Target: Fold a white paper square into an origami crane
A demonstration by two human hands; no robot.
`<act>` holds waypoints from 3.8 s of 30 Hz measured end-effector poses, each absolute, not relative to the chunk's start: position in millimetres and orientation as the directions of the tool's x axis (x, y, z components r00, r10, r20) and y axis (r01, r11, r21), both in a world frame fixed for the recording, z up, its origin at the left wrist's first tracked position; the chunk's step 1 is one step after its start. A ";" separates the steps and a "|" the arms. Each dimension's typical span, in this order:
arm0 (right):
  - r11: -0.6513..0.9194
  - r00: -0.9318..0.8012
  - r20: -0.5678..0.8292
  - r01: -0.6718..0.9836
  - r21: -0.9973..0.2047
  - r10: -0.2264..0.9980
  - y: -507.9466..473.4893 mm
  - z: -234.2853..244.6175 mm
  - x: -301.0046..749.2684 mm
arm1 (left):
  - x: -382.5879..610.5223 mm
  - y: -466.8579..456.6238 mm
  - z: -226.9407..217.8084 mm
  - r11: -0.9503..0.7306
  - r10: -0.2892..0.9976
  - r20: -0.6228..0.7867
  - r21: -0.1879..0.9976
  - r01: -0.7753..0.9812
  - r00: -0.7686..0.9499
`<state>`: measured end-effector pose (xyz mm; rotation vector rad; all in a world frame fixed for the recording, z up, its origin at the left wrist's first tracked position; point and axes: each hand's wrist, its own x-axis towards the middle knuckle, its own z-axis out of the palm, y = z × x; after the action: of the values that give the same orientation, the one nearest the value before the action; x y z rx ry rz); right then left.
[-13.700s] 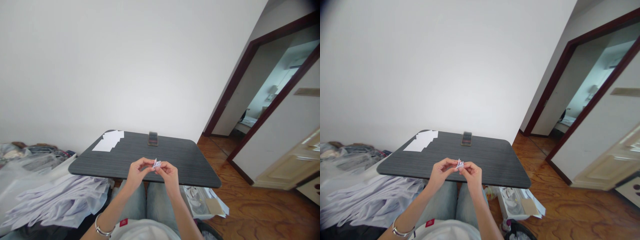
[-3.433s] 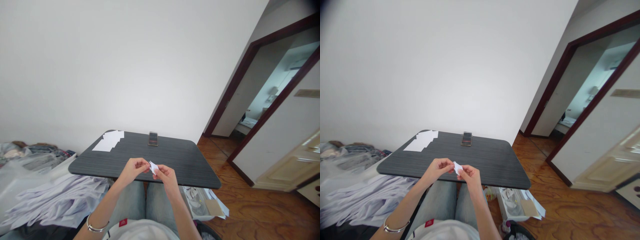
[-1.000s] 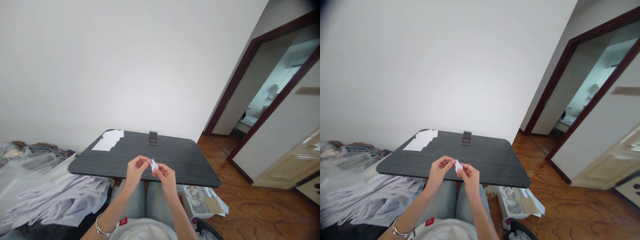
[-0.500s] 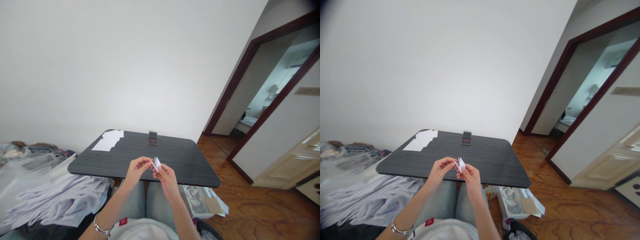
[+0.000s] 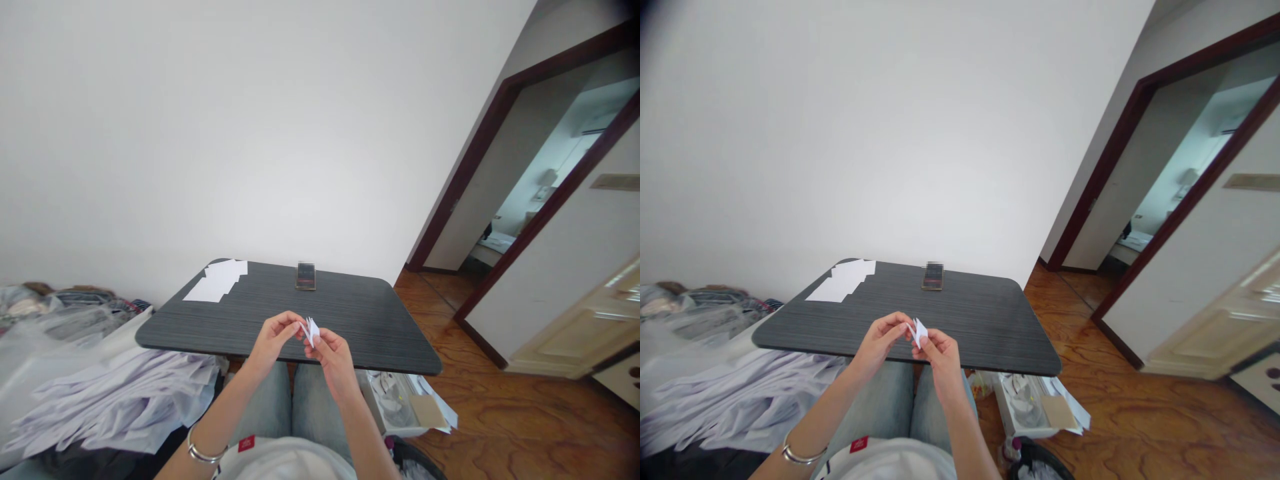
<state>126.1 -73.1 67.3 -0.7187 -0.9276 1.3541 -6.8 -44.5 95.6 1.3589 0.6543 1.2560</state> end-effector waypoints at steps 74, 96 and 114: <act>0.419 0.201 0.392 -0.118 -0.900 0.898 -77.5 78.5 131.7 | 2.2 -51.1 91.3 -0.180 0.946 0.233 0.956 -0.233 0.226; 0.496 0.035 0.508 0.168 -0.852 0.860 -83.9 101.1 142.2 | 0.0 -50.7 83.7 -0.056 0.884 0.167 0.965 -0.254 0.437; 0.490 0.033 0.506 0.205 -0.847 0.862 -80.5 96.8 142.7 | 0.6 -48.9 77.6 0.044 0.886 0.106 0.950 -0.308 0.452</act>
<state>142.7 -80.5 96.8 -0.9789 -1.4844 0.6568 0.6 -48.9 77.6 1.1911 0.6166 1.0060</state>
